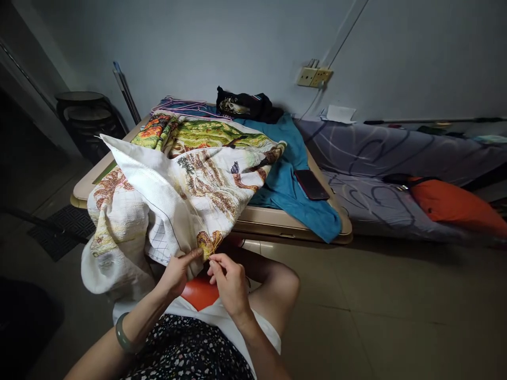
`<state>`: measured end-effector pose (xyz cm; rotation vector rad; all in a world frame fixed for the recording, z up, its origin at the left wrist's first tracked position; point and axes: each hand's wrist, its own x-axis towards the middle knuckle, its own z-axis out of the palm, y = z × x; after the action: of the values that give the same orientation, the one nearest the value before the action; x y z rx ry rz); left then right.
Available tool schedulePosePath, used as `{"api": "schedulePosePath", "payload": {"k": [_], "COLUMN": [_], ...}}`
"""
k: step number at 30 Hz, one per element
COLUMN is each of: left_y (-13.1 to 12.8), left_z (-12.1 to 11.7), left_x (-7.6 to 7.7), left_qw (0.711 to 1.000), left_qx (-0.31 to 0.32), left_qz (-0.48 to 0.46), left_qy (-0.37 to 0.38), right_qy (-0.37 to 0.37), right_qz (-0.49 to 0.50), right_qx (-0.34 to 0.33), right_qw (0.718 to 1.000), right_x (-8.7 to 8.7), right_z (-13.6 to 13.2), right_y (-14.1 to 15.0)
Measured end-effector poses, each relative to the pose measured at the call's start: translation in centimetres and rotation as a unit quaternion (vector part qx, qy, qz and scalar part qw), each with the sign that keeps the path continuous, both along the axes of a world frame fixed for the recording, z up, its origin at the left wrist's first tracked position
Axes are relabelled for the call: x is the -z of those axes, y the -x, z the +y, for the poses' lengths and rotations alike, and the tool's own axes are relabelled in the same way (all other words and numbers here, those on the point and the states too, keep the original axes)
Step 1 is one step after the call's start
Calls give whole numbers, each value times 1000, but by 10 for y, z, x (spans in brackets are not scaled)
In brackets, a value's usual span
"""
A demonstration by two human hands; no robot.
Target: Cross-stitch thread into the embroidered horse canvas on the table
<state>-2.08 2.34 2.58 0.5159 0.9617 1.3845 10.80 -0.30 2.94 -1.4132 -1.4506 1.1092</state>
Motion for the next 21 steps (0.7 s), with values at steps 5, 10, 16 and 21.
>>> {"api": "schedulePosePath", "payload": {"k": [5,10,16,21], "left_y": [3,4,3,2], "left_z": [0,-1,-2,-1], "left_x": [5,9,8,7], "left_qw": [1000,999,998,999], "left_qx": [-5,6,2,-4], "left_qz": [-9,-28,-45,-37], "left_qy": [15,21,34,40], "right_qy": [-3,1,0,-4], "right_qz": [-23,-28,-22,-30], "right_qx": [28,33,32,30], "right_qw": [999,999,999,999], "right_x": [2,4,8,9], "right_z": [-1,-1,0,0], "right_y": [8,9,9,10]}}
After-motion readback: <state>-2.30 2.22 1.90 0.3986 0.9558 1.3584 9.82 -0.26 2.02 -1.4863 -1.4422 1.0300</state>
